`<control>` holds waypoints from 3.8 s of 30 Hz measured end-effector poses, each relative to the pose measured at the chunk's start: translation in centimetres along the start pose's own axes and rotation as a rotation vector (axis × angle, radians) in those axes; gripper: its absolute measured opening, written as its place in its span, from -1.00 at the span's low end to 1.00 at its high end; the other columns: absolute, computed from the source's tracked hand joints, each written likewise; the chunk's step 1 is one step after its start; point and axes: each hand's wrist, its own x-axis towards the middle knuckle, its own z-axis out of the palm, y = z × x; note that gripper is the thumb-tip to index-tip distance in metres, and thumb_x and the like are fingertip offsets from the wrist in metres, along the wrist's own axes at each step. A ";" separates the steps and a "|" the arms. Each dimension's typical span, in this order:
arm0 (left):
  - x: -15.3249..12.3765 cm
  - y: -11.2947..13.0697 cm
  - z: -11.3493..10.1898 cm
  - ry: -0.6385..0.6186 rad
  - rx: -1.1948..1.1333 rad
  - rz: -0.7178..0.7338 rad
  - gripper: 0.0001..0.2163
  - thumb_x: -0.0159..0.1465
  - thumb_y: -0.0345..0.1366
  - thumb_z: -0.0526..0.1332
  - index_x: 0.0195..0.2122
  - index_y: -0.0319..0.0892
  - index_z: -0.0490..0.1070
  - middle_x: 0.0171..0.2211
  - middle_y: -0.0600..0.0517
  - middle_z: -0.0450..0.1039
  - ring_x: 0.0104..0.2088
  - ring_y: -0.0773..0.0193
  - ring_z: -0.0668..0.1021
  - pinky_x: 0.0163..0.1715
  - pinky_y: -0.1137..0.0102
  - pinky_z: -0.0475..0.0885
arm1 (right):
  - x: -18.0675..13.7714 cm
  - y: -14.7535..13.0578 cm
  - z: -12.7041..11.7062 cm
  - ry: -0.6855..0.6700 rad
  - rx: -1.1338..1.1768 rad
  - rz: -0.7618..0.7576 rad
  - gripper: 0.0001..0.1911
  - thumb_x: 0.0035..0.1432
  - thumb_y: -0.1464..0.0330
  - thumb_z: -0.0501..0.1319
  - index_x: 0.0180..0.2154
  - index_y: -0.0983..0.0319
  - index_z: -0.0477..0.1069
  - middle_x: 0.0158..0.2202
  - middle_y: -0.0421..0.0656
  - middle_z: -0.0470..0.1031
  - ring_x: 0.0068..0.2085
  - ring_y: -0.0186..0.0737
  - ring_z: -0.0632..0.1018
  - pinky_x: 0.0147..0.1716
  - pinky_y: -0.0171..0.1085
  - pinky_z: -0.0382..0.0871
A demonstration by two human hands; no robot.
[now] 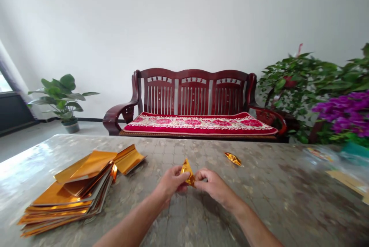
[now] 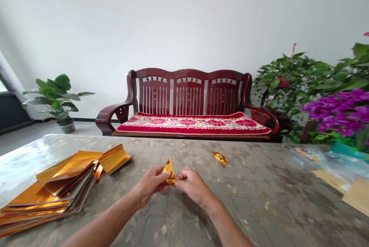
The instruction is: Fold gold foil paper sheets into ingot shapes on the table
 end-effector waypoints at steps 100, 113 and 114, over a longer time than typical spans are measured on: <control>1.0 -3.3 2.2 0.284 -0.137 0.221 -0.70 -0.12 -0.39 0.37 -0.36 -0.21 0.31 -0.50 0.12 0.47 -0.54 0.38 0.48 -0.53 0.54 0.38 | -0.5 1.1 3.6 0.320 0.378 0.078 -0.70 -0.10 0.25 0.35 -0.30 0.30 0.54 -0.47 -0.14 0.59 -0.49 -0.25 0.53 -0.50 -0.32 0.41; 1.8 -4.5 1.3 0.286 0.075 0.336 -0.76 -0.09 -0.46 0.30 -0.40 -0.18 0.31 -0.54 0.17 0.39 -0.54 0.38 0.43 -0.53 0.54 0.31 | -0.6 1.7 3.2 0.282 0.174 -0.067 -0.59 -0.02 0.36 0.25 -0.07 0.26 0.36 -0.47 -0.25 0.52 -0.44 -0.27 0.55 -0.42 -0.34 0.40; 1.7 -4.5 1.2 0.284 0.093 0.339 -0.77 -0.08 -0.46 0.30 -0.39 -0.18 0.31 -0.55 0.17 0.38 -0.54 0.38 0.43 -0.54 0.54 0.30 | -0.6 1.6 3.1 0.278 0.153 -0.077 -0.59 -0.02 0.37 0.24 -0.07 0.26 0.36 -0.47 -0.26 0.51 -0.44 -0.28 0.54 -0.42 -0.34 0.40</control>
